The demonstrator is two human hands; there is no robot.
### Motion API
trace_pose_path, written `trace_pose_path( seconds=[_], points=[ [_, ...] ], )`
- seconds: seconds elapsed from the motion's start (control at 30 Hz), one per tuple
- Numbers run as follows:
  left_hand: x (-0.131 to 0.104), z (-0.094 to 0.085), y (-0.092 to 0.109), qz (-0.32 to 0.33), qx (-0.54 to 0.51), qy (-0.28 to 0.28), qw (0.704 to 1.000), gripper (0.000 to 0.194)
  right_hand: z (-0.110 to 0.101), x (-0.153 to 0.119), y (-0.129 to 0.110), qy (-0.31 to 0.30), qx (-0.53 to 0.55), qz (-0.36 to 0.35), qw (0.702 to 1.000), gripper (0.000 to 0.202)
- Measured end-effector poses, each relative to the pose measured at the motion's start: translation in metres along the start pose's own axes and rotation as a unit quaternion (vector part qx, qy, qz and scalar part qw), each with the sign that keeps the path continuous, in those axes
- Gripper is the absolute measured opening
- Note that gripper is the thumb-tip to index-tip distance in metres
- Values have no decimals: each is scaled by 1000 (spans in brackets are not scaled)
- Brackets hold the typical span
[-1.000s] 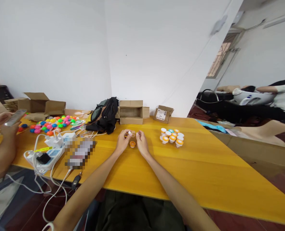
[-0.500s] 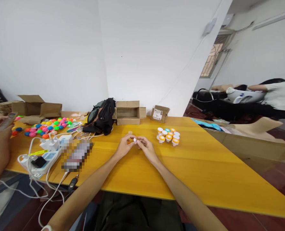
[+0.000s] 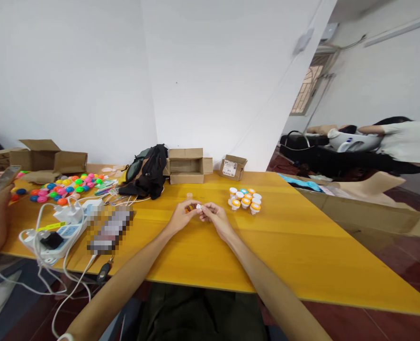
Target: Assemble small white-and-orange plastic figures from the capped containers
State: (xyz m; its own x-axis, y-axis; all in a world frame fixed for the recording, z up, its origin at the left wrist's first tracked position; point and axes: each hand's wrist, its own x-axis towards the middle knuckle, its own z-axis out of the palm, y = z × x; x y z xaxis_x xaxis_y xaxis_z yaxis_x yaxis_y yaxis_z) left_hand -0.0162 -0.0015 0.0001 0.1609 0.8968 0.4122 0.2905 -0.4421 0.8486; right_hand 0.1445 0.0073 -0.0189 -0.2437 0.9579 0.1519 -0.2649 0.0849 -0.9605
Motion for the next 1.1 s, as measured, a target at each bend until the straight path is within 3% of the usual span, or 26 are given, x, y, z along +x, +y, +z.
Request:
trace_pose_path(
  seconds=[0.4,0.63,0.97,1.1],
  points=[
    [1,-2,1,-15,-31,-1,999,22,1,-1,-4,36,49,5,998,49],
    [4,-5,-12,-28,-28,-27,999,15,0,3,2,64,43,-10,997,48],
    [4,-4,-23,-50,-33,-72,996,22,1,6,6,84,32,-25,996,45],
    [4,-6,-23,-36,7,-27,999,23,1,6,7,87,29,-29,995,45]
  ],
)
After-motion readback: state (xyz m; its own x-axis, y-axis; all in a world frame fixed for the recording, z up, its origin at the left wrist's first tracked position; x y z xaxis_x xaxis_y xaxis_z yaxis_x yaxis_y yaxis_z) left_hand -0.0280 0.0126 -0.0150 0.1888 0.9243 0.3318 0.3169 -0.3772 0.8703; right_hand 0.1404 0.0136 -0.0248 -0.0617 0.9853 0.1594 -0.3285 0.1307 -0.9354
